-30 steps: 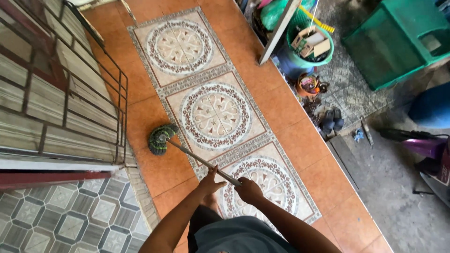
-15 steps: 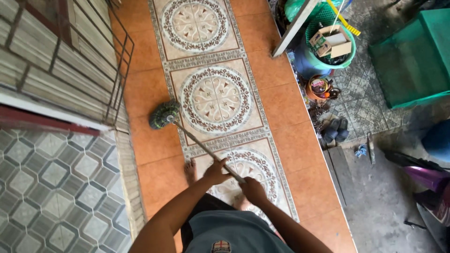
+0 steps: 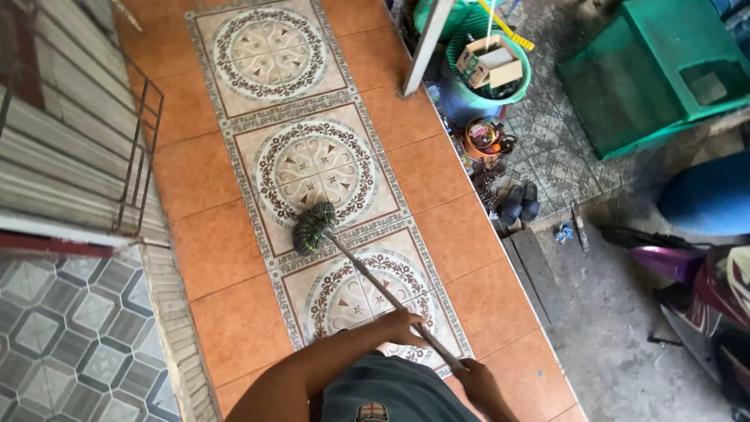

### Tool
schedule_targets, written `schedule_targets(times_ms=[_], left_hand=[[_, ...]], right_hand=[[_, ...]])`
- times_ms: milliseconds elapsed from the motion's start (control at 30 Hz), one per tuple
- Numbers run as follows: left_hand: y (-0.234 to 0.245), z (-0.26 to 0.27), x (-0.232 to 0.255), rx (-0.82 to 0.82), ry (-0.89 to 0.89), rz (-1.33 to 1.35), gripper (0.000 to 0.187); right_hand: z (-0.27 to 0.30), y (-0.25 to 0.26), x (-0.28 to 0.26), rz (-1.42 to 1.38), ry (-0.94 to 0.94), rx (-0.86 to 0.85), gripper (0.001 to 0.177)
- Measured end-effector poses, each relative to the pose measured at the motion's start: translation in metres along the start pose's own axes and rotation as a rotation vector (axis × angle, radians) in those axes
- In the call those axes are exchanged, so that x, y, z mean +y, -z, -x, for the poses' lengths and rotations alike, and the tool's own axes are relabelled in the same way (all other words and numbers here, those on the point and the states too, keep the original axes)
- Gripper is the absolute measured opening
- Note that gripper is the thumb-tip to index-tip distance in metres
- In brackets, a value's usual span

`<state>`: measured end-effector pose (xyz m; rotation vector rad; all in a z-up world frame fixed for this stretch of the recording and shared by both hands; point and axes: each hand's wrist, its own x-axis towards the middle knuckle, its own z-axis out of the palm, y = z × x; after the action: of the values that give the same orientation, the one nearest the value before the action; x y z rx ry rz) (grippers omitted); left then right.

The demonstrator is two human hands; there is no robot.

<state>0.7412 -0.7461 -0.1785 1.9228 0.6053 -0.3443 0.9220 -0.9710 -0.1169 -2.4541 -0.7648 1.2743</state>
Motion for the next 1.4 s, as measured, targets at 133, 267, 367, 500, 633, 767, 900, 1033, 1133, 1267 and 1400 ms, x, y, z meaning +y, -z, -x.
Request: schedule_targets(times_ms=[133,267,367,500,633,767,900,1033,1133,1267,1400], left_hand=[[0.005,-0.014,-0.048,0.023,-0.016,0.057,0.097],[0.033,-0.005,-0.067,0.150,0.070,-0.097,0.095],[0.072,0.016,-0.061,0.223,0.095,0.006,0.102],[0.117,0.038,-0.100,0.254,0.122,-0.036,0.119],[0.163,0.021,-0.181,0.460,-0.071,0.150,0.124],[0.262,0.012,-0.188,0.452,-0.024,0.135,0.126],[0.293,0.017,-0.184,0.422,-0.005,0.157,0.124],[0.292,-0.022,-0.184,0.444,0.072,0.062,0.117],[0.272,-0.056,-0.185,0.386,0.220,0.133,0.118],[0.230,-0.100,-0.154,0.501,0.230,0.123,0.117],[0.202,-0.149,-0.095,0.589,0.239,0.231,0.112]], right_hand=[[-0.003,-0.009,-0.056,-0.108,-0.022,-0.087,0.043],[-0.016,-0.004,-0.139,0.019,-0.008,-0.098,0.041],[-0.044,-0.017,-0.181,0.135,0.198,-0.117,0.038],[-0.092,-0.064,-0.234,0.207,0.310,-0.185,0.035],[-0.182,-0.115,-0.284,0.267,0.509,-0.141,0.036],[-0.269,-0.116,-0.351,0.271,0.721,-0.056,0.037],[-0.221,-0.067,-0.419,0.119,0.260,-0.287,0.041],[-0.202,-0.021,-0.436,-0.049,0.036,-0.499,0.036],[-0.202,0.001,-0.430,-0.082,-0.059,-0.597,0.037],[-0.222,0.023,-0.380,-0.007,-0.026,-0.578,0.035],[-0.261,0.069,-0.310,-0.121,0.028,-0.497,0.037]])
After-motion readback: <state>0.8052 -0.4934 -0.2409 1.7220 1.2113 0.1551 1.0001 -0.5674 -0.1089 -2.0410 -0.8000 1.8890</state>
